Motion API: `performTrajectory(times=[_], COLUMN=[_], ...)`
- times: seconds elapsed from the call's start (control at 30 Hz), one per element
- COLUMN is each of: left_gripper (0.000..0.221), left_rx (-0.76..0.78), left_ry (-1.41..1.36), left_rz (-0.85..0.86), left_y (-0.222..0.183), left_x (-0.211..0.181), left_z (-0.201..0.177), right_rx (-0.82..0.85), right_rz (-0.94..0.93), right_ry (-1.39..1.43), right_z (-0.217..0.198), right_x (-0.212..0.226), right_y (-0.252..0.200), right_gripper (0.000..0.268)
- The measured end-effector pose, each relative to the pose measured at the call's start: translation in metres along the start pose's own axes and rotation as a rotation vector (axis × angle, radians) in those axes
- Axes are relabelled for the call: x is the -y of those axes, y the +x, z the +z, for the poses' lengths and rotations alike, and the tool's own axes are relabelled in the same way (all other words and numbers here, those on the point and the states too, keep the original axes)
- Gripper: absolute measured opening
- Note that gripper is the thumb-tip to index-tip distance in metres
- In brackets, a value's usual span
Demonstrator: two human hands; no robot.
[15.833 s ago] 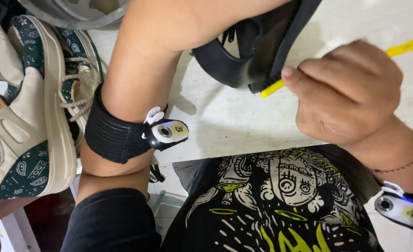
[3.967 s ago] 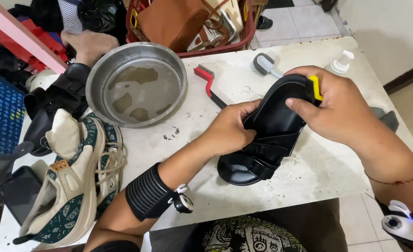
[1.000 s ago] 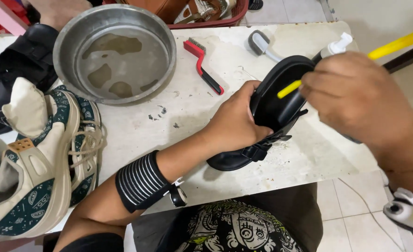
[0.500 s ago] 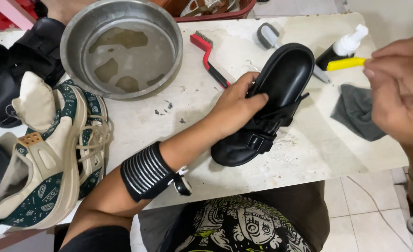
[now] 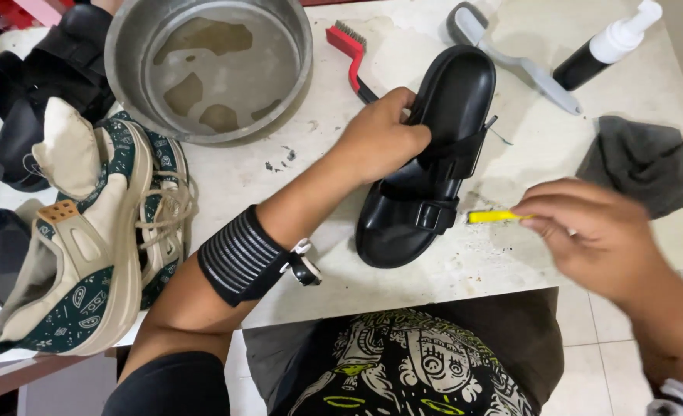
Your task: Cleaning a black sandal using a brush, cleaning solution, and a cloth on a workbench.
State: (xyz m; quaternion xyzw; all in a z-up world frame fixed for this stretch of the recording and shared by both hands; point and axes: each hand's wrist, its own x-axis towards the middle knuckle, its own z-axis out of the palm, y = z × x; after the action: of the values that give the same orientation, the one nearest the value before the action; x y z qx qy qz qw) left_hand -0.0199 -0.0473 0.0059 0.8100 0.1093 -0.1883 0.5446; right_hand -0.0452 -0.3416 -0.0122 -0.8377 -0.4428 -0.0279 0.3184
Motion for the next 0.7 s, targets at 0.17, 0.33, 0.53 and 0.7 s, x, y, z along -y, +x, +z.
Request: performTrajectory(times=[0.17, 0.33, 0.53, 0.7], left_gripper=[0.046, 0.090, 0.099, 0.078], left_rx=[0.038, -0.049, 0.023, 0.067], left_ry=[0.087, 0.137, 0.406, 0.767], left_rz=[0.026, 0.029, 0.007, -0.030], left_y=[-0.024, -0.002, -0.014, -0.010], left_x=[-0.020, 0.005, 0.000, 0.008], left_z=[-0.021, 0.012, 0.016, 0.005], right_rx=[0.075, 0.063, 0.025, -0.030], right_rz=[0.185, 0.204, 0.242, 0.297], right_ry=[0.051, 0.085, -0.030, -0.201], right_z=[0.031, 0.044, 0.043, 0.041], right_x=[-0.006, -0.017, -0.041, -0.077], right_y=[-0.010, -0.015, -0.009, 0.019], right_gripper=[0.019, 0.023, 0.023, 0.027])
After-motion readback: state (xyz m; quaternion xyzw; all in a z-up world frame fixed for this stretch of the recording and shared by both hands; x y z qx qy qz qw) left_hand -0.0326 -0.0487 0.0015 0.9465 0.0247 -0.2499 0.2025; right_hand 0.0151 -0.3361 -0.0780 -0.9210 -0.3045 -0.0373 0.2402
